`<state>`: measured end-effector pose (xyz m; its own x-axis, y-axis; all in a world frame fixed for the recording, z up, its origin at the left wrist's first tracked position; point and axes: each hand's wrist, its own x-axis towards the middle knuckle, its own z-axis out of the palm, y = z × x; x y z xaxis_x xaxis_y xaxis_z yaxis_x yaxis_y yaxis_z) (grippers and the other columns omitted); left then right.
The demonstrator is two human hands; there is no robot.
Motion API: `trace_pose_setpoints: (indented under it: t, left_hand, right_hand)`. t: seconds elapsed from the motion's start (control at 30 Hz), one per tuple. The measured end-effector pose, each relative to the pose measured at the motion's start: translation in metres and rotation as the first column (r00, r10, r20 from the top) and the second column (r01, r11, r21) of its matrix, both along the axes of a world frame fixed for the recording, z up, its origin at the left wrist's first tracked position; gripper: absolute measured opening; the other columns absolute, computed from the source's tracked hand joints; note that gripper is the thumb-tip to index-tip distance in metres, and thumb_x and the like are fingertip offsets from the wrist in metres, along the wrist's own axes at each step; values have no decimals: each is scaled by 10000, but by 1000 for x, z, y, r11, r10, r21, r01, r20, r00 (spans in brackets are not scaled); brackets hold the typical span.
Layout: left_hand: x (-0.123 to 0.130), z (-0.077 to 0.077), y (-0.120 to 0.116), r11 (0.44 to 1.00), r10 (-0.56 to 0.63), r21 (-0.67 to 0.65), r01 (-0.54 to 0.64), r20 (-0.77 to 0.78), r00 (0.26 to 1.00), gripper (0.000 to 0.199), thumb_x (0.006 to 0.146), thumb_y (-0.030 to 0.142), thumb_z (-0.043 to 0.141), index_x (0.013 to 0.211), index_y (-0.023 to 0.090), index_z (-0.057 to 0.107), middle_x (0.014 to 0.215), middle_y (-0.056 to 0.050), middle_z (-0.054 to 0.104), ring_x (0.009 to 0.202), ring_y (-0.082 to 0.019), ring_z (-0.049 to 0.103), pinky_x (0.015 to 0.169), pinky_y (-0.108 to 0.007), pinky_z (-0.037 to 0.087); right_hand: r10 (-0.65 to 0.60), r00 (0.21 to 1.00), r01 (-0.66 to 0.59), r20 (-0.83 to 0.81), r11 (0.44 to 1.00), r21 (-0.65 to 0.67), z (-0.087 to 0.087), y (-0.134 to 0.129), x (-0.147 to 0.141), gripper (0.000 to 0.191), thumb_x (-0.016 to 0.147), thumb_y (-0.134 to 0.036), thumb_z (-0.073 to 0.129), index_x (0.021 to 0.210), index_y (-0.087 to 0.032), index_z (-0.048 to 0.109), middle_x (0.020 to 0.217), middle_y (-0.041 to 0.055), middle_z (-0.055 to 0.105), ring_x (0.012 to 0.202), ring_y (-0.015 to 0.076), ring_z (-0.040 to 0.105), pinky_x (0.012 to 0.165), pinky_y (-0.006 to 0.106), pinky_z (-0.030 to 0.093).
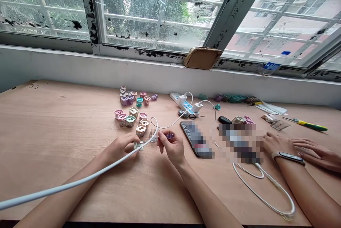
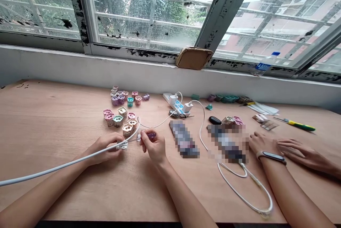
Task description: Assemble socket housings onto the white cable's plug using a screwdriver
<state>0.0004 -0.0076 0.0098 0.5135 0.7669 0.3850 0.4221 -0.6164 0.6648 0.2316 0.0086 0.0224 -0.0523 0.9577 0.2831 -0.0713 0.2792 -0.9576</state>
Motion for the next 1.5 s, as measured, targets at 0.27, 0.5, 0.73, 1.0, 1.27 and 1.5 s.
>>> trace_pose_setpoints:
  t: [0.27, 0.5, 0.73, 1.0, 1.27, 1.5]
  left_hand:
    - [4, 8, -3, 1000, -2, 25, 2, -14, 1000, 158, 847, 119, 584, 974, 193, 646, 952, -42, 701, 826, -164, 662, 730, -242, 515]
    - [-1, 2, 1, 998, 32, 45, -32, -13, 999, 148, 861, 133, 605, 988, 200, 644, 994, -42, 711, 897, -178, 677, 790, -255, 521]
    - [-6, -1, 6, 997, 51, 54, -52, 11, 999, 84, 886, 200, 640, 967, 185, 657, 979, -59, 695, 875, -180, 681, 756, -255, 523]
    - [-9, 2, 8, 997, 27, 74, -31, 51, 998, 81, 879, 203, 642, 955, 182, 659, 982, -64, 705, 905, -191, 680, 780, -268, 525]
    - [-9, 2, 7, 996, 27, 83, -32, 61, 998, 82, 871, 187, 633, 951, 177, 648, 939, -56, 690, 845, -176, 668, 752, -261, 506]
    - [-9, 1, 7, 994, 39, 99, -42, 39, 999, 78, 872, 186, 631, 946, 169, 649, 930, -57, 690, 831, -179, 664, 728, -259, 494]
  right_hand:
    - [-11, 1000, 11, -5, 1000, -13, -2, 3, 1, 426, 803, -583, 749, 707, -192, 611, 490, -25, 592, 330, 96, 470, 310, 212, 347]
    - [-10, 1000, 10, -2, 1000, -23, -1, 1, 0, 425, 801, -585, 749, 722, -194, 605, 516, -26, 582, 365, 90, 458, 340, 214, 345]
    - [-37, 999, 38, 34, 999, -13, -4, 5, 6, 404, 821, -548, 735, 690, -198, 582, 489, -50, 492, 400, 81, 394, 372, 208, 273]
    - [69, 975, -77, 211, 997, 30, -13, 6, 6, 343, 862, -468, 692, 686, -195, 580, 524, -42, 484, 453, 96, 418, 441, 229, 313]
    - [71, 963, -94, 259, 992, 78, -19, 8, 5, 314, 883, -429, 677, 706, -188, 580, 544, -44, 483, 470, 91, 424, 454, 225, 319]
    - [103, 994, -99, 43, 990, -101, -16, 13, 9, 385, 810, -533, 765, 748, -176, 635, 491, -50, 498, 400, 72, 391, 372, 200, 260]
